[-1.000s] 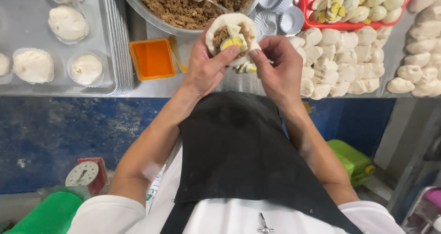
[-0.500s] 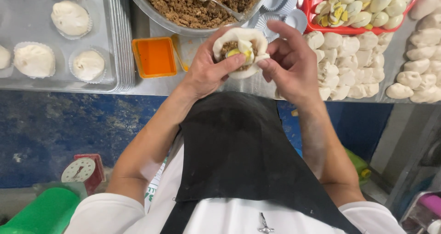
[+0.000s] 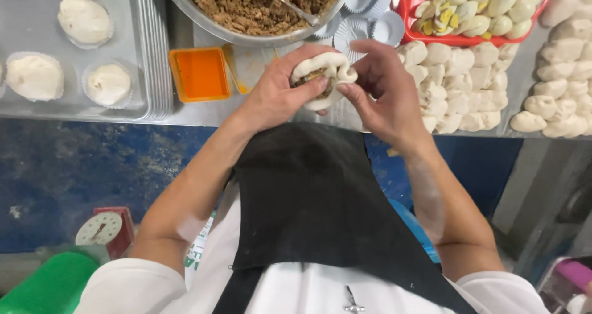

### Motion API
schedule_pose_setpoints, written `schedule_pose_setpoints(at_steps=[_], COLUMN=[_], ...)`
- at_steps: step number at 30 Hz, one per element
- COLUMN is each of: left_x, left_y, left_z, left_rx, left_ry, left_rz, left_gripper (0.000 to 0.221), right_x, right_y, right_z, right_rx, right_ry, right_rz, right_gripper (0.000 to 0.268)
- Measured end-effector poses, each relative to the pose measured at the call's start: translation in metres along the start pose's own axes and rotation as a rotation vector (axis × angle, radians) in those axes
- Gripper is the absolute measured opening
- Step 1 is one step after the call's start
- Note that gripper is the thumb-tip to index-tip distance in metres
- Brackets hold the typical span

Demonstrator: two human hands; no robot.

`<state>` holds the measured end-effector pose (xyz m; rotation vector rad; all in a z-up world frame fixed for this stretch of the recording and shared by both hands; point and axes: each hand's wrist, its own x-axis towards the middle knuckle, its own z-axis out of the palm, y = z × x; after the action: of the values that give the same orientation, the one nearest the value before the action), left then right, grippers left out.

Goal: Filling and shaping dough with meat and eggs to make steamed buns.

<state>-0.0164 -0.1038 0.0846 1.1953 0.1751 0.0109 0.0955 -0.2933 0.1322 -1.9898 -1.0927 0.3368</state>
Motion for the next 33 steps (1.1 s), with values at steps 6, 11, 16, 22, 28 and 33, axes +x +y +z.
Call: schedule_pose_setpoints(at_steps=[6,11,16,22,28,33], left_x=[-0.001,-0.002,-0.002,-0.012,-0.024,-0.026], left_y=[0.002,0.003,-0.005,-0.031,-0.033,-0.023], left_z=[0.005,0.007,-0.001,-0.01,0.004,0.012], left_rx=[-0.097,0.01,0.287,-0.304,-0.456,0.128], left_ry=[-0.086,-0.09,-0.121,0.099,0.28,0.323], left_rz=[-0.162,-0.257,-0.089,0.033,-0.071,0.069], left_gripper=[0.039,0.042,0.058,0.065,0.044,0.04], right_x=[-0.004,0.003,0.011,0.01,0.015,0.009], right_y=[0.002,-0.005,-0.015,-0.005,-0.025,-0.011], right_z=[-0.003,-0.003,-0.004,0.005,0.012,0.015], right_rx=[-0.015,0.035,-0.014,-0.062,-0.026,-0.108], right_ry=[-0.116,-0.191,-0.284,-0.141,-0.104,-0.145], right_rz=[-0.037,0.072,-0.082,-0.033,0.053,-0.126], right_gripper=[0.022,0.03,0.034,0.018,0.032,0.03])
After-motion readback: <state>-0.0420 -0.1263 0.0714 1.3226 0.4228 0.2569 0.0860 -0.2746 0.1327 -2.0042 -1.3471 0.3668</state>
